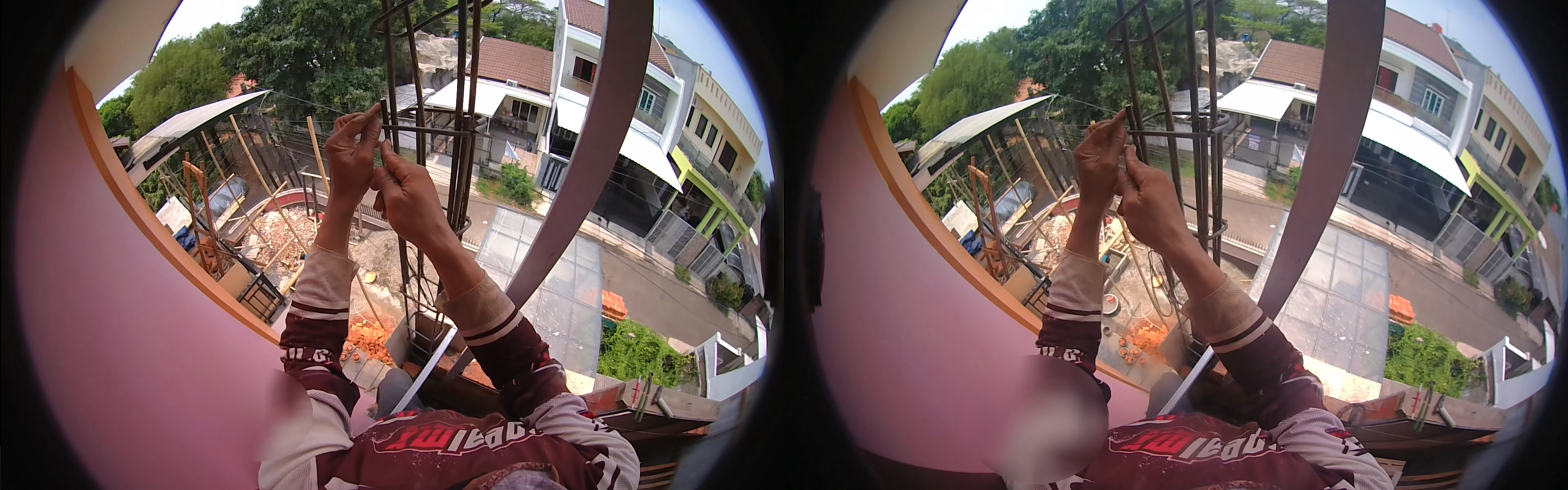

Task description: The person assembles a vertical rebar cage by hand, wrapping and twisting wire ties around intersecting bars to secure the structure. The person repeatedly positions wire, twists it with pliers, and adjusts the cage alignment while working on an elevated construction site.

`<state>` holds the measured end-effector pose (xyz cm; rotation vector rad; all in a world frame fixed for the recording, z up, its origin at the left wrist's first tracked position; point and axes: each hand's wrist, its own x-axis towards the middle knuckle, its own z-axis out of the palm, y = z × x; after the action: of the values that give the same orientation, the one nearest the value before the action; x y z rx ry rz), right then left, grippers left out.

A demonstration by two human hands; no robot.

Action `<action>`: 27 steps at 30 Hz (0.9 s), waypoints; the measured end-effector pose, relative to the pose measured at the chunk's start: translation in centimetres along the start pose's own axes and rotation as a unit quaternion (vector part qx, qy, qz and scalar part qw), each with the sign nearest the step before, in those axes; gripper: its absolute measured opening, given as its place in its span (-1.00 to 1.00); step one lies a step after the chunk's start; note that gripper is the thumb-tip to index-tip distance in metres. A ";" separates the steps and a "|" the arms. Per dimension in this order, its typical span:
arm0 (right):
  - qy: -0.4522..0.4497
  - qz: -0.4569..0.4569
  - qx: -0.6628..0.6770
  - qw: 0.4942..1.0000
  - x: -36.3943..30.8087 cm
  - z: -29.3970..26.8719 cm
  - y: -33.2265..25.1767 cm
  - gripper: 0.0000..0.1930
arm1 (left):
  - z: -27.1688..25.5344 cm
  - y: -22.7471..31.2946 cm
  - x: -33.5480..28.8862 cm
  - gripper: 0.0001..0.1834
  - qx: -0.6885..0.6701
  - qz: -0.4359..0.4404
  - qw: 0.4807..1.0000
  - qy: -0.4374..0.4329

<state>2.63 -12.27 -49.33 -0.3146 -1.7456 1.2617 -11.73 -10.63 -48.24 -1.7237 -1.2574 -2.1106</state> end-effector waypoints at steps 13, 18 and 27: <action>-0.019 -0.131 -0.195 0.972 1.4 -0.4 1.2 -0.71 | -2.3 3.7 0.8 -0.56 -0.189 -0.228 0.945 -0.137; 0.251 -0.135 -0.048 0.957 1.9 1.1 4.1 -0.73 | -0.8 4.3 0.5 -0.53 -0.165 -0.231 0.955 -0.090; 0.155 -0.120 0.067 0.978 5.4 0.3 3.2 -0.75 | -0.9 3.2 0.5 -0.60 0.062 -0.092 0.992 -0.064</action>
<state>-1.45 -7.53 -49.22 -0.2026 -1.3814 1.0857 -10.71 -13.13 -46.21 -1.7764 -1.6048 -1.9917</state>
